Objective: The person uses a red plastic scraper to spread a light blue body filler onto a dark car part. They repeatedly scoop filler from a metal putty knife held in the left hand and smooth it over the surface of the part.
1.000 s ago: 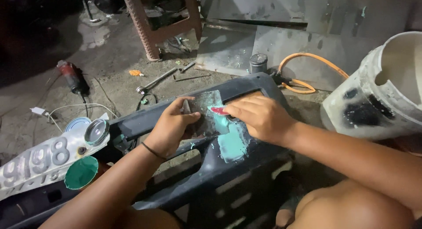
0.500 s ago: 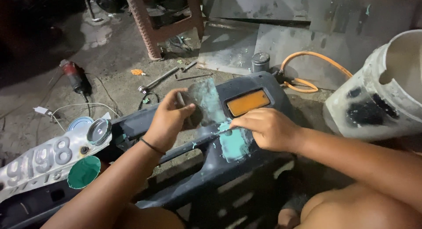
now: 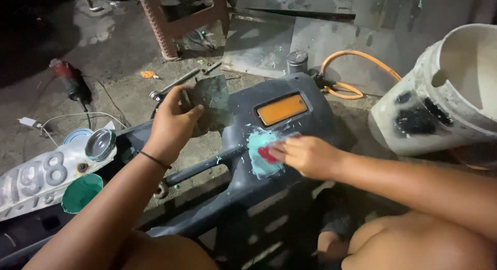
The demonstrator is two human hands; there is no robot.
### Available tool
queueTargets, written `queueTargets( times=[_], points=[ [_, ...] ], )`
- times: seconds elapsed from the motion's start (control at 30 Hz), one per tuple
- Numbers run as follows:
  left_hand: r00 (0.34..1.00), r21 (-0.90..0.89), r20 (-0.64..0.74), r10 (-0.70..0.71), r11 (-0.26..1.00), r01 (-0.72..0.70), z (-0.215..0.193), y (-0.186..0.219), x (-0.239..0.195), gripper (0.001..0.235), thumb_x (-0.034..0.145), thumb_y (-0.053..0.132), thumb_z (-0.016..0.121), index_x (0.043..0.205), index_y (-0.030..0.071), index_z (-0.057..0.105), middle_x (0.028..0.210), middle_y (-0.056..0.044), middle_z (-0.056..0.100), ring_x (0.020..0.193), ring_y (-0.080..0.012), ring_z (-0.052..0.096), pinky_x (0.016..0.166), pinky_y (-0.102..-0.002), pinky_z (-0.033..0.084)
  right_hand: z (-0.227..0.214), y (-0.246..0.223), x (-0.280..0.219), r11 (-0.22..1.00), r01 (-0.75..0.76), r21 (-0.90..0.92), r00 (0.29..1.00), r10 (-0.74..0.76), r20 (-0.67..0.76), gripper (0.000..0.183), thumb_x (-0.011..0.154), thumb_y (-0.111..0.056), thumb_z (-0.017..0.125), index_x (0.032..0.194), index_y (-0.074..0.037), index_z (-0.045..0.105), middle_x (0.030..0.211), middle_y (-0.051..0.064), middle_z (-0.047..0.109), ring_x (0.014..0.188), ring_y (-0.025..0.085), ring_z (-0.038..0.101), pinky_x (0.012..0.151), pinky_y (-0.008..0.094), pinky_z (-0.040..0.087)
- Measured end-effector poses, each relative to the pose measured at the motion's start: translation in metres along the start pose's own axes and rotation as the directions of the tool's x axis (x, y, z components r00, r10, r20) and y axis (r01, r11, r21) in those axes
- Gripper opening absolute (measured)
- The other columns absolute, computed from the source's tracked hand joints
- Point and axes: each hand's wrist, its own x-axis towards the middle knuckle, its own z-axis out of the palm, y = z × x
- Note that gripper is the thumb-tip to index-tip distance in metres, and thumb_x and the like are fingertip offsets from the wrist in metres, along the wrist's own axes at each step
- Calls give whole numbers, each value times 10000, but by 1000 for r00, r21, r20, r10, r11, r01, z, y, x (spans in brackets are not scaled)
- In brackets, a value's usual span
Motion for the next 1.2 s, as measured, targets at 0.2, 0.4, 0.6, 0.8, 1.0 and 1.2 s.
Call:
queueTargets(
  times=[0.2, 0.4, 0.6, 0.8, 1.0, 1.2],
  points=[
    [999, -30, 35, 19, 999, -18, -2, 4, -3, 452, 936, 70, 652, 1372, 129, 549, 1374, -235, 578, 1305, -433, 563, 984, -603, 510, -29, -11, -20, 982, -2, 187, 994, -20, 112, 277, 957, -90, 527, 1146, -119, 727, 1038, 58, 749, 963, 239, 712, 765, 357, 562],
    [998, -61, 59, -6, 998, 10, 6, 1, 3, 460, 949, 68, 630, 1393, 139, 536, 1401, -242, 558, 1317, -417, 560, 987, -568, 523, -32, 10, 1, 955, -247, 167, 968, 234, 95, 313, 934, -70, 564, 1172, -171, 740, 1132, 26, 769, 1047, 203, 720, 813, 341, 566],
    [983, -176, 146, -108, 975, 133, 6, -6, 15, 460, 979, 75, 606, 1423, 125, 493, 1331, -226, 585, 1188, -363, 617, 870, -577, 578, -10, 14, 30, 994, -111, -23, 993, 110, -42, 226, 959, -96, 582, 1139, -107, 719, 1145, 73, 737, 1072, 241, 691, 850, 360, 544],
    [987, -232, 118, -111, 963, 136, 8, -15, 20, 464, 977, 68, 615, 1421, 132, 495, 1256, -236, 626, 1117, -330, 650, 838, -546, 593, 10, -1, -2, 1000, -28, 1, 998, 28, -53, 299, 951, -94, 530, 1191, -99, 707, 1093, 96, 723, 970, 264, 666, 774, 398, 533],
    [986, -217, 117, -119, 966, 142, 3, -2, 11, 461, 978, 95, 631, 1415, 167, 506, 1122, -197, 653, 1015, -269, 654, 793, -473, 616, -18, -14, -20, 986, 16, 168, 999, -24, 46, 371, 988, -120, 398, 1176, -115, 717, 1057, 53, 732, 885, 221, 659, 753, 348, 513],
    [986, -257, 114, -125, 955, 150, 5, -1, 11, 423, 975, 72, 634, 1375, 170, 536, 1137, -219, 645, 1051, -300, 661, 805, -532, 616, -51, 11, -11, 859, -410, 306, 907, 349, 234, 373, 880, -13, 578, 1185, -132, 756, 1130, 83, 784, 1044, 265, 741, 875, 386, 571]
  ],
)
